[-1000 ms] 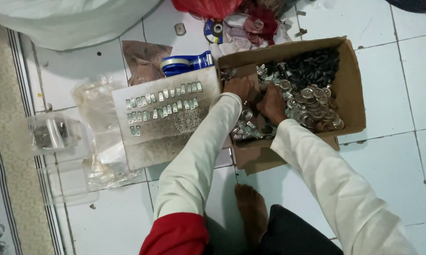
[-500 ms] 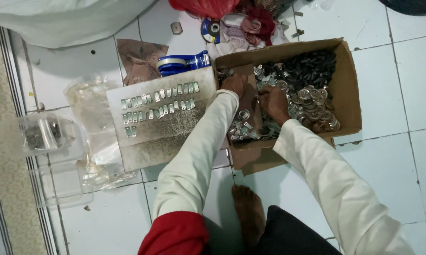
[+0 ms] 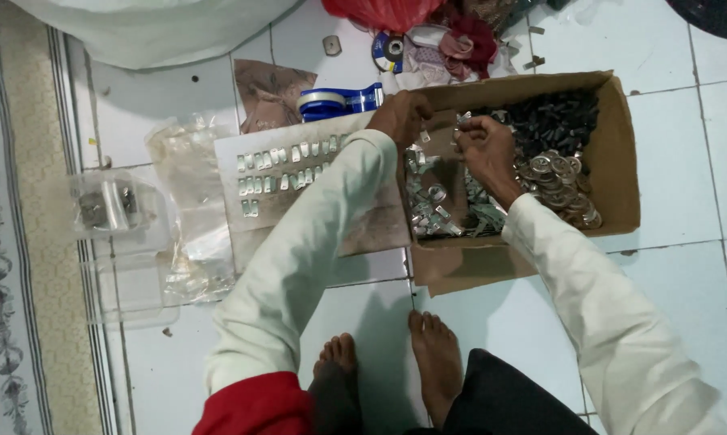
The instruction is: The person sorts small metal hardware pieces from a cardboard box onto a white board, arranging them in rows. They then pick up the sorted pieces and place them into a clear plastic bag.
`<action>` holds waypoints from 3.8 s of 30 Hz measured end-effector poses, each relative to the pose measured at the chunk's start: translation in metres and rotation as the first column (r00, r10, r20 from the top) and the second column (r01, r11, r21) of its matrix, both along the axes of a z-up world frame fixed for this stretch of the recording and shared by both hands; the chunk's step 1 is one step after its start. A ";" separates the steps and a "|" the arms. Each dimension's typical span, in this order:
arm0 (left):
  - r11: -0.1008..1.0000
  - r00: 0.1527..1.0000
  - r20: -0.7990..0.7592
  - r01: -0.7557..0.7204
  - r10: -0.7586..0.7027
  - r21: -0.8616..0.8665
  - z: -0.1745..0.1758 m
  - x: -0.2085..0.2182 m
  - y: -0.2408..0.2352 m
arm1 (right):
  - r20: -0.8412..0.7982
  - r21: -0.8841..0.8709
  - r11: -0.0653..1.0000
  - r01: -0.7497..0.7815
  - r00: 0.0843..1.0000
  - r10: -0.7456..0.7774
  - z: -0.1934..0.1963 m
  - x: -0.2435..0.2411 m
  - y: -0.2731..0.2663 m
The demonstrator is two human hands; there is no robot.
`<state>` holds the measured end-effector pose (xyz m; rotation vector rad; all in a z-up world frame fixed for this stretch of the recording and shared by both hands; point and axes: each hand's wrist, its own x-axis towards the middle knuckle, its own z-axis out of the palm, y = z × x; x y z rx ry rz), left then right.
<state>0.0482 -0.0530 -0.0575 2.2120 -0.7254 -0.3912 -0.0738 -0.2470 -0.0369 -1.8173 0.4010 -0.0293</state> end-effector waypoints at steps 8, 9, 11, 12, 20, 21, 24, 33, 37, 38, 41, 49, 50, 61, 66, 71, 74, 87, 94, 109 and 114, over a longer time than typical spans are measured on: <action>0.991 0.991 0.000 -0.132 0.132 0.036 0.096 -0.044 0.191 | 0.093 0.023 0.967 -0.256 0.963 0.252 0.050 -0.014 0.132; 0.990 0.993 0.039 -0.117 0.114 0.084 0.093 -0.048 0.215 | 0.127 -0.003 0.946 -0.325 0.938 0.323 0.044 -0.015 0.149; 0.973 0.985 -0.007 -0.168 0.171 0.156 0.093 -0.066 0.248 | 0.097 0.019 0.929 -0.370 0.925 0.366 0.062 -0.025 0.190; 0.953 0.975 -0.046 -0.202 0.218 0.225 0.094 -0.074 0.265 | 0.071 0.038 0.915 -0.401 0.914 0.398 0.071 -0.030 0.210; 0.890 0.951 -0.050 -0.267 0.306 0.370 0.041 -0.106 0.289 | 0.029 -0.024 0.878 -0.478 0.878 0.478 0.016 -0.031 0.279; 0.871 0.949 -0.052 -0.261 0.310 0.416 0.036 -0.106 0.288 | 0.030 -0.015 0.879 -0.476 0.879 0.476 0.016 -0.033 0.282; 0.827 0.943 -0.025 -0.277 0.331 0.489 0.051 -0.109 0.288 | -0.029 -0.033 0.878 -0.477 0.879 0.476 0.026 -0.030 0.289; 0.812 0.942 -0.028 -0.272 0.333 0.517 0.064 -0.104 0.285 | 0.070 -0.093 0.886 -0.453 0.885 0.460 0.016 -0.027 0.308; 0.812 0.948 0.012 -0.279 0.318 0.513 0.045 -0.102 0.289 | 0.112 -0.108 0.902 -0.418 0.896 0.429 0.027 -0.032 0.308; 0.826 0.947 0.005 -0.284 0.322 0.487 0.045 -0.101 0.290 | 0.129 -0.090 0.907 -0.411 0.899 0.420 0.032 -0.034 0.305; 0.849 0.945 0.010 -0.299 0.328 0.435 0.055 -0.102 0.288 | 0.147 -0.097 0.922 -0.374 0.911 0.385 0.033 -0.035 0.288; 0.925 0.981 0.117 -0.187 0.157 0.332 0.068 -0.096 0.204 | 0.224 -0.248 0.957 -0.151 0.952 0.208 0.048 0.005 0.129; 0.942 0.985 0.116 -0.155 0.126 0.297 0.077 -0.101 0.183 | 0.190 -0.318 0.940 -0.122 0.963 0.189 0.038 0.008 0.104; 0.933 0.894 0.409 0.026 -0.183 0.360 -0.014 -0.076 -0.024 | -0.046 -0.469 0.879 -0.084 0.996 0.071 -0.026 -0.019 0.007; 0.881 0.884 0.414 -0.004 -0.219 0.474 -0.050 -0.065 -0.053 | 0.002 -0.589 0.796 -0.139 0.985 0.173 -0.053 -0.016 0.008; 0.885 0.956 0.269 -0.025 -0.114 0.464 -0.071 -0.054 -0.058 | -0.008 -0.538 0.838 -0.086 0.995 0.097 -0.037 -0.021 0.014; 0.889 0.992 0.126 -0.043 -0.016 0.456 -0.053 -0.055 -0.058 | -0.002 -0.454 0.891 -0.018 1.000 0.020 -0.041 -0.019 0.008; 0.962 0.904 -0.358 -0.161 0.233 0.219 0.033 -0.074 -0.054 | -0.133 -0.145 0.989 0.024 0.990 -0.043 -0.111 0.001 -0.044; 0.966 0.986 -0.145 0.048 -0.087 -0.254 -0.071 -0.032 -0.048 | -0.154 0.129 0.985 -0.116 0.979 0.136 -0.007 -0.006 -0.028; 0.619 0.696 -0.658 -0.660 0.288 -0.427 0.115 -0.087 0.146 | 0.145 0.431 0.862 -0.268 0.963 0.227 0.120 0.007 0.160; 0.588 0.611 -0.528 -0.773 0.590 -0.237 0.102 -0.121 0.216 | 0.132 0.434 0.847 -0.306 0.952 0.276 0.110 0.011 0.211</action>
